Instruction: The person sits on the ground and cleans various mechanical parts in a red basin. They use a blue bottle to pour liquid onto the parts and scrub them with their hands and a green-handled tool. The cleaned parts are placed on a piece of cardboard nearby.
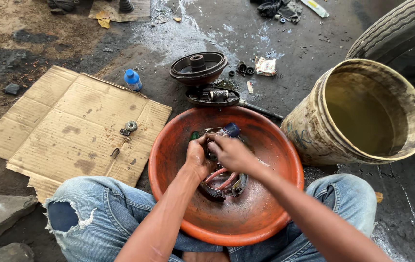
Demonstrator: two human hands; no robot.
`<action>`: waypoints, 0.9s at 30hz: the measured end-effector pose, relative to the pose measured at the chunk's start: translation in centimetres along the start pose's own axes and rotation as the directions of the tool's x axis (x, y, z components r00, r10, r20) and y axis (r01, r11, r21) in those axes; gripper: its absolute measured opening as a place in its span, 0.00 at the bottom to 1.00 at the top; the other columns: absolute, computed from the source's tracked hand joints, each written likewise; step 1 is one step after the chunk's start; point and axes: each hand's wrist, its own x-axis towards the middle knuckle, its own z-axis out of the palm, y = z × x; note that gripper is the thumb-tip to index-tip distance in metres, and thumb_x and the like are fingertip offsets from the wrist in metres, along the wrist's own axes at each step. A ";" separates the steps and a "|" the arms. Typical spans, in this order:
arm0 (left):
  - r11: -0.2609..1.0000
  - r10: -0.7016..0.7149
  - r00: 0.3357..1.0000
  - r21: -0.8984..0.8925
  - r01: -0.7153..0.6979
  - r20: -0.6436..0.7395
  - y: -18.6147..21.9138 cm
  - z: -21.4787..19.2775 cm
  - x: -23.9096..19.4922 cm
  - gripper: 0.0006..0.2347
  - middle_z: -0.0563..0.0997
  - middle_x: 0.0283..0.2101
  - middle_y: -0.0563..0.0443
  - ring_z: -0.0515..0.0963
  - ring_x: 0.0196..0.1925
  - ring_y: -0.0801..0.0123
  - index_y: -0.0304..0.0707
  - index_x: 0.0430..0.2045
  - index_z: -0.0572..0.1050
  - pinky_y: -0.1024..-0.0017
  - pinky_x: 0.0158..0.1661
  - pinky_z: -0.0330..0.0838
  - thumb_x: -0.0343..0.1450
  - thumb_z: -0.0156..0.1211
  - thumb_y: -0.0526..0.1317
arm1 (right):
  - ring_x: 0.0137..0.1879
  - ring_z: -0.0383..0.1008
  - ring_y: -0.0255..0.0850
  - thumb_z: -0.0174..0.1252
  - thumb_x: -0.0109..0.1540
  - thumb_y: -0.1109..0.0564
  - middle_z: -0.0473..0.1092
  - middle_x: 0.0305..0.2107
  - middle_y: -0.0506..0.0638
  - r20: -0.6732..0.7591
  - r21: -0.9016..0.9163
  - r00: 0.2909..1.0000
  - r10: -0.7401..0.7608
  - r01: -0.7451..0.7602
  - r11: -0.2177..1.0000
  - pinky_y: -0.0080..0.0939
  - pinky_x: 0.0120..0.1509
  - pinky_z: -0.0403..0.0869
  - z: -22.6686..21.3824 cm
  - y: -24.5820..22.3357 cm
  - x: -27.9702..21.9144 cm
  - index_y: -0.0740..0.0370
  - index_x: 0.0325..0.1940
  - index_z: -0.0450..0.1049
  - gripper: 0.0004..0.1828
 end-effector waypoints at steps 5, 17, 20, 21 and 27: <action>0.956 0.177 0.981 0.250 -0.154 -0.073 -3.0 4.6 -3.7 0.16 0.83 0.41 0.54 0.79 0.46 0.67 0.42 0.40 0.77 0.63 0.55 0.70 0.78 0.40 0.49 | 0.64 0.63 0.70 0.39 0.79 0.46 0.64 0.58 0.82 -0.147 0.512 0.928 0.343 -0.226 0.829 0.61 0.66 0.66 4.0 0.6 0.5 0.81 0.65 0.66 0.31; 0.863 0.363 0.929 0.402 -0.306 -0.071 -2.0 3.6 -3.7 0.12 0.78 0.44 0.55 0.76 0.44 0.72 0.44 0.45 0.74 0.69 0.46 0.72 0.79 0.41 0.45 | 0.80 0.48 0.50 0.32 0.73 0.47 0.49 0.76 0.63 -0.149 0.723 0.917 0.371 -0.155 0.674 0.49 0.81 0.48 4.3 -3.3 1.5 0.67 0.77 0.51 0.31; 0.860 0.345 0.938 0.408 -0.307 -0.021 -3.0 5.0 -4.0 0.13 0.81 0.42 0.58 0.79 0.43 0.79 0.44 0.42 0.77 0.77 0.48 0.75 0.77 0.43 0.46 | 0.76 0.53 0.66 0.33 0.75 0.44 0.54 0.67 0.74 0.002 0.915 0.821 0.571 -0.232 0.330 0.59 0.77 0.56 3.0 -2.5 2.5 0.70 0.73 0.59 0.32; 0.849 0.340 0.940 0.432 -0.303 -0.008 -3.4 4.8 -3.6 0.13 0.80 0.40 0.56 0.78 0.42 0.78 0.42 0.40 0.76 0.77 0.48 0.74 0.77 0.43 0.46 | 0.73 0.55 0.74 0.34 0.76 0.42 0.56 0.62 0.79 0.086 0.945 0.768 0.635 -0.265 0.192 0.65 0.74 0.60 3.0 -2.5 2.5 0.72 0.71 0.64 0.33; 0.918 0.269 0.955 0.269 -0.292 0.121 -2.8 0.6 -1.5 0.16 0.73 0.33 0.48 0.70 0.35 0.60 0.42 0.38 0.74 0.60 0.35 0.64 0.85 0.47 0.52 | 0.43 0.73 0.38 0.29 0.72 0.40 0.72 0.35 0.50 -0.037 0.785 0.853 0.521 -0.298 0.543 0.40 0.56 0.73 6.5 -2.7 -0.6 0.60 0.44 0.71 0.28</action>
